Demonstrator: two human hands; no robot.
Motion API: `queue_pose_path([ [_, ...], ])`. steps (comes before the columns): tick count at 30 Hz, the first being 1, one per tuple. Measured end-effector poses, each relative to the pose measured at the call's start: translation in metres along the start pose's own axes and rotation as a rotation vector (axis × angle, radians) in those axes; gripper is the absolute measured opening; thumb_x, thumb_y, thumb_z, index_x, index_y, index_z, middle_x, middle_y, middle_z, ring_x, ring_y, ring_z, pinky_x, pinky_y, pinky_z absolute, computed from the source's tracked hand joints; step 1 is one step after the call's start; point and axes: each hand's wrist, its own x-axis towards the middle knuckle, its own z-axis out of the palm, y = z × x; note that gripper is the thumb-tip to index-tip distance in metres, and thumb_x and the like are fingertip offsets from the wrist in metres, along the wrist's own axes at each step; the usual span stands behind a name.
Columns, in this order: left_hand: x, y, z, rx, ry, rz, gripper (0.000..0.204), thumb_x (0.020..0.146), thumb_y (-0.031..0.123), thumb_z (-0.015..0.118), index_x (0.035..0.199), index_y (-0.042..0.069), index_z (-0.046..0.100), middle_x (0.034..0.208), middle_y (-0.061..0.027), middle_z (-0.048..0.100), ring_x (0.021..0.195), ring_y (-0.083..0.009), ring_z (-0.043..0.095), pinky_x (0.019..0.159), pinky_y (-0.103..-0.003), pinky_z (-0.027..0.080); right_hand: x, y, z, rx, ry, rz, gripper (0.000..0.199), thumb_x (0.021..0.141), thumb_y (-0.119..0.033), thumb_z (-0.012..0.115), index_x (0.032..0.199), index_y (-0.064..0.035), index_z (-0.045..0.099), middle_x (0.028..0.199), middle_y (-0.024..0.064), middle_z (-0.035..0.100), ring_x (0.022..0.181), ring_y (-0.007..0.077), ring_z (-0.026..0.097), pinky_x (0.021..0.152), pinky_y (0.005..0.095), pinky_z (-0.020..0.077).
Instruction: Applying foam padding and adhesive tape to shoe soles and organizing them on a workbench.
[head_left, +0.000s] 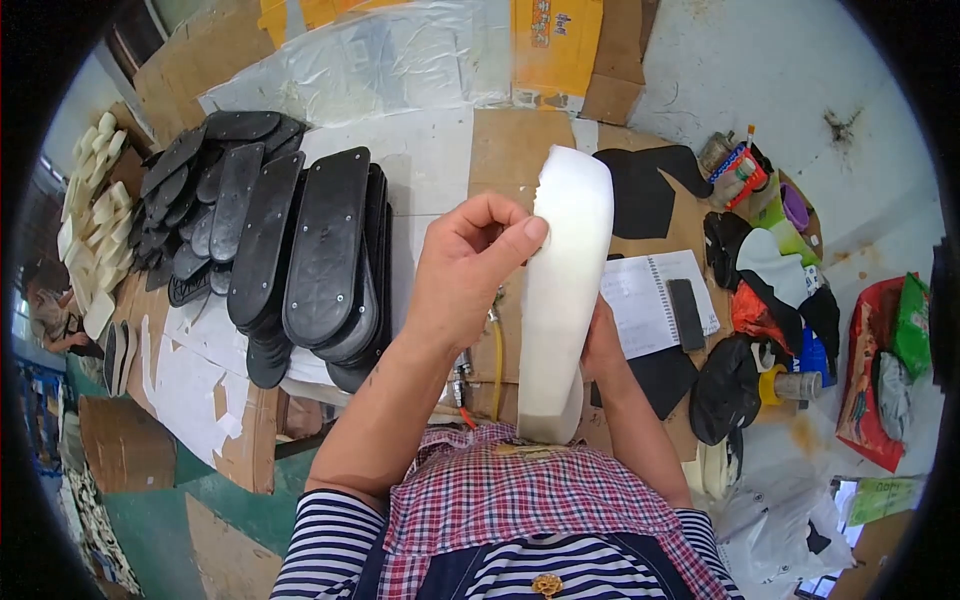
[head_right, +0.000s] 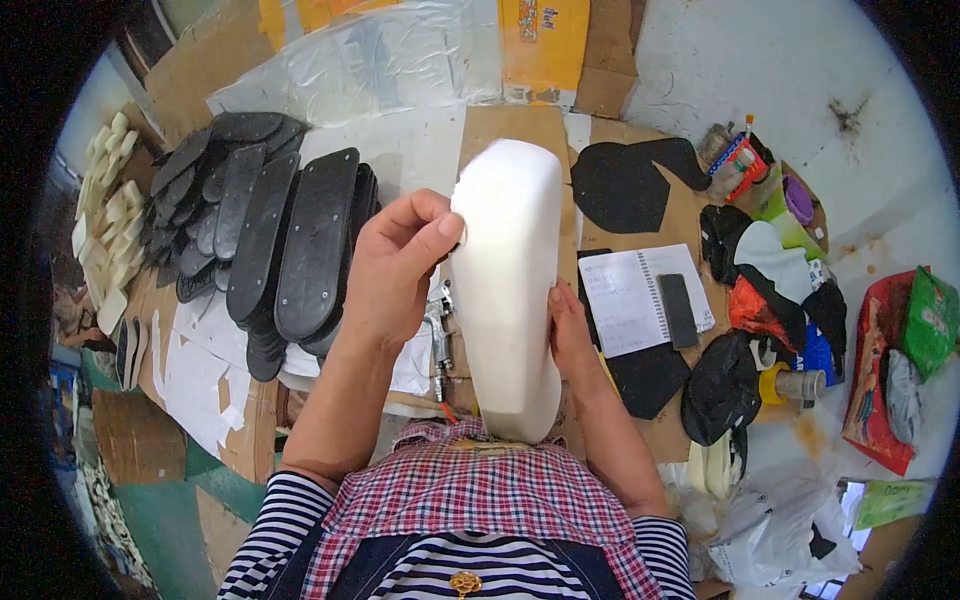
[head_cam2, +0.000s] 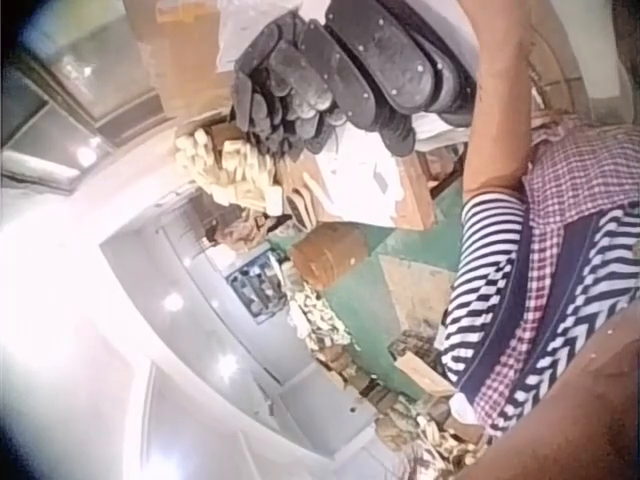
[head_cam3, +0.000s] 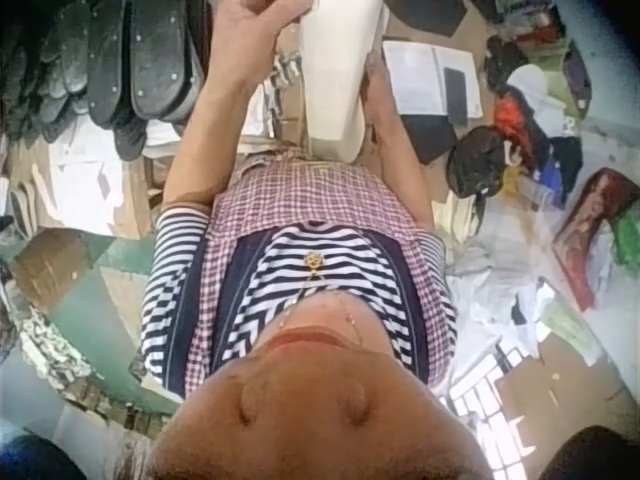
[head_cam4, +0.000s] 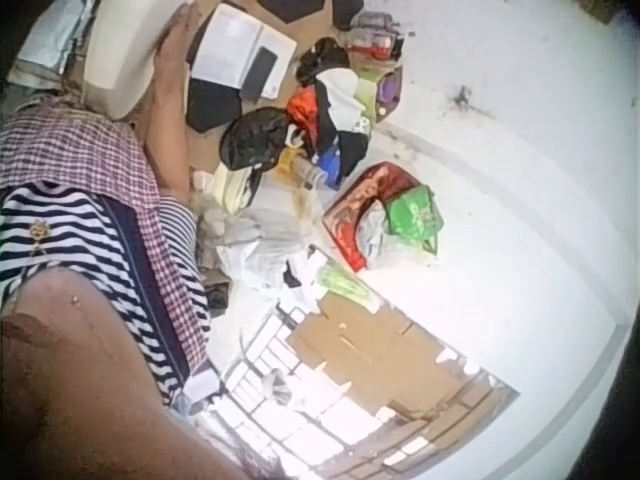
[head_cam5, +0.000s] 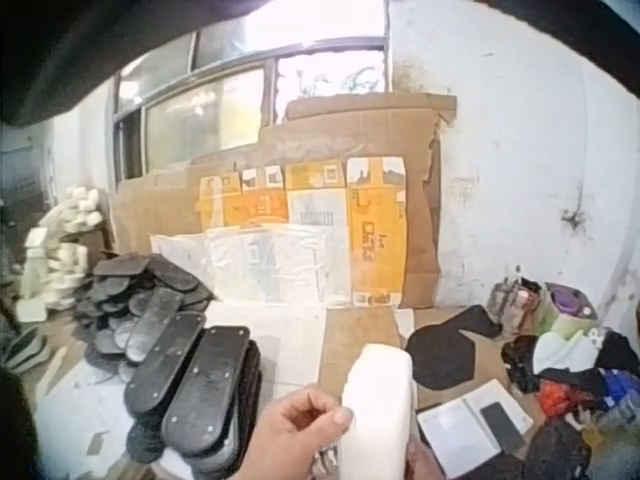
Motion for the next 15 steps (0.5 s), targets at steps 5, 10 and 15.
queue_pose_path([
  [5, -0.001, -0.008, -0.003, -0.037, -0.083, 0.025, 0.010, 0.085, 0.012, 0.065, 0.081, 0.005, 0.059, 0.076, 0.0038, 0.057, 0.071, -0.0031, 0.049, 0.065, -0.019, 0.039, 0.002, 0.006, -0.010, -0.051, -0.010, -0.020, 0.037, 0.097, -0.027, 0.042, 0.125, -0.0019, 0.047, 0.112, 0.0061, 0.059, 0.102, 0.0143, 0.055, 0.088, 0.0277, 0.0454],
  [10, -0.003, -0.008, -0.007, -0.110, -0.090, -0.022, 0.008, 0.086, 0.011, 0.064, 0.085, 0.004, 0.060, 0.080, 0.0030, 0.057, 0.076, -0.0049, 0.050, 0.070, -0.020, 0.041, -0.002, 0.000, 0.000, -0.085, 0.008, -0.064, 0.040, 0.096, -0.031, 0.044, 0.124, -0.0021, 0.047, 0.111, 0.0055, 0.059, 0.101, 0.0142, 0.055, 0.088, 0.0275, 0.0455],
  [15, -0.007, -0.008, -0.005, -0.211, -0.070, -0.124, 0.009, 0.086, 0.010, 0.063, 0.092, 0.004, 0.061, 0.087, 0.0019, 0.059, 0.081, -0.0072, 0.053, 0.077, -0.023, 0.043, -0.003, -0.008, 0.003, -0.071, -0.016, -0.019, 0.044, 0.095, -0.036, 0.047, 0.123, -0.0031, 0.048, 0.110, 0.0047, 0.059, 0.099, 0.0134, 0.056, 0.087, 0.0272, 0.0460],
])
